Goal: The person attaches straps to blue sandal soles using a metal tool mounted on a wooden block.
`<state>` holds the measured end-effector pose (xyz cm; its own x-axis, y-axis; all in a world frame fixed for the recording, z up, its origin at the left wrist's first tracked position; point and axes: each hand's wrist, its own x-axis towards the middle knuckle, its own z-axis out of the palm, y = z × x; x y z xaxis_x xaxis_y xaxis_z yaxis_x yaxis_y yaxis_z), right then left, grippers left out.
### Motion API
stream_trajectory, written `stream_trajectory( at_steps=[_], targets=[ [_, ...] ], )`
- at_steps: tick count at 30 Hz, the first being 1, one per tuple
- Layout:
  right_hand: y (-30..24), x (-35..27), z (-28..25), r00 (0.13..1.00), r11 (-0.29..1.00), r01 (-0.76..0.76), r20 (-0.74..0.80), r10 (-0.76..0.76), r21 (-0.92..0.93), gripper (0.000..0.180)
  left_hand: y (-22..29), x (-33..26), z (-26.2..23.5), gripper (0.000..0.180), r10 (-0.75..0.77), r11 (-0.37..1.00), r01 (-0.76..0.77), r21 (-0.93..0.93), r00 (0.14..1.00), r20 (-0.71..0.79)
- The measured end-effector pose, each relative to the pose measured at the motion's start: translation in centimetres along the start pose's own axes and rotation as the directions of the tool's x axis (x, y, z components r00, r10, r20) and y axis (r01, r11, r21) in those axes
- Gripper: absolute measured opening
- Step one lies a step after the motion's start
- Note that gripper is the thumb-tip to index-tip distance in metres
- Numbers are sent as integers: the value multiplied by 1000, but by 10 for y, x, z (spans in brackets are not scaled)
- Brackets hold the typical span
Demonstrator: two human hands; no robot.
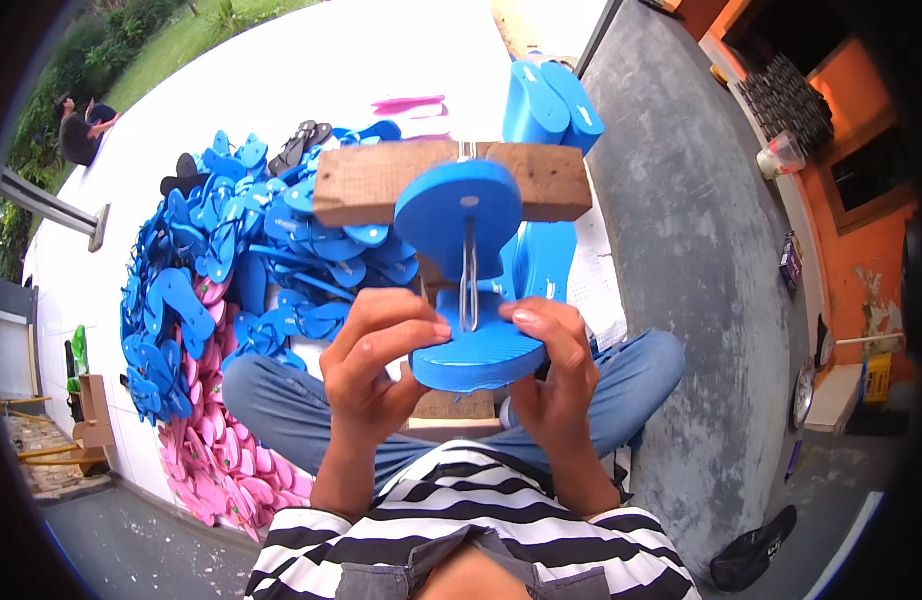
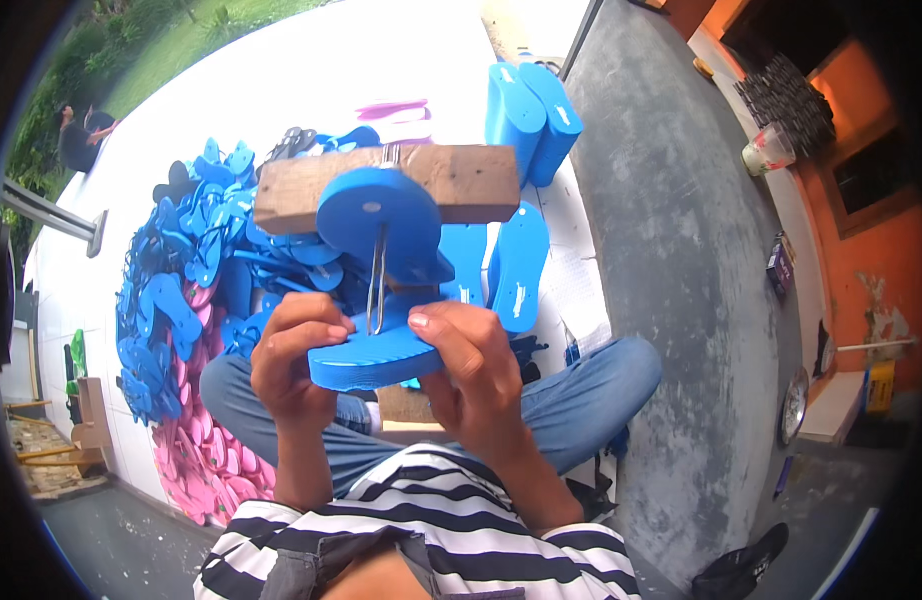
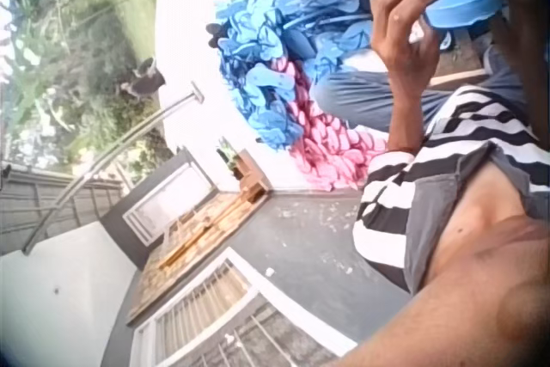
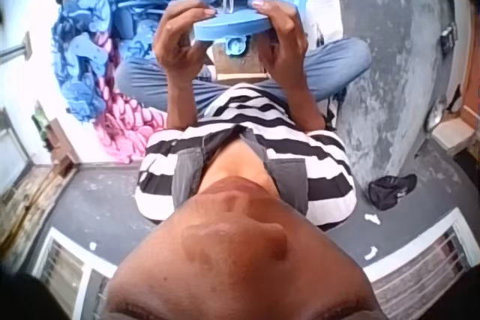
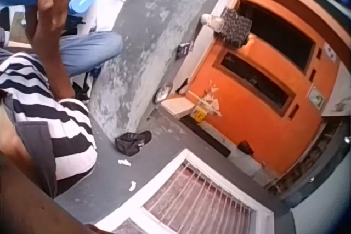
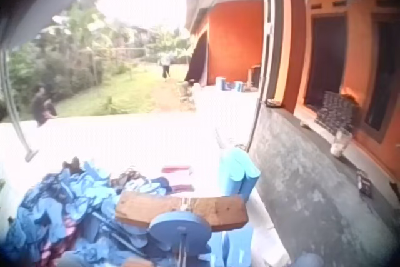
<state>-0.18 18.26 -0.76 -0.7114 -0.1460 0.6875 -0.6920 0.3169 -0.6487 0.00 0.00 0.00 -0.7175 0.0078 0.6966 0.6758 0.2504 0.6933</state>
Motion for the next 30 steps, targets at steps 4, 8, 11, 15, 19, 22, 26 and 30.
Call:
stream_trajectory(
  at_steps=[4,8,11,15,19,22,26,30],
  targets=[
    [-16,8,2,996,995,-88,-4,88,-54,45,11,11,-3,40,-189,979,188,-75,982,-2],
    [-15,11,5,986,980,-164,-53,159,-114,51,16,22,0,39,-266,964,267,-14,964,22],
    [-18,16,8,985,969,-164,-78,152,-184,54,19,27,3,39,-352,931,343,-124,934,-62],
    [-7,15,15,967,955,-222,-171,189,-198,51,10,34,12,42,-404,908,380,-179,906,-124],
    [2,23,9,943,958,-286,-181,281,-3,50,6,40,9,40,-383,921,374,-109,920,-80],
    [10,18,5,948,971,-238,-218,231,-5,47,8,36,7,32,-348,937,345,-46,934,-79],
    [14,17,13,954,987,-162,-256,159,8,43,7,30,9,26,-346,938,340,-71,932,-111],
    [20,34,20,942,983,-166,-309,134,-80,39,-15,44,15,19,-327,944,329,-13,930,-171]
  ],
)
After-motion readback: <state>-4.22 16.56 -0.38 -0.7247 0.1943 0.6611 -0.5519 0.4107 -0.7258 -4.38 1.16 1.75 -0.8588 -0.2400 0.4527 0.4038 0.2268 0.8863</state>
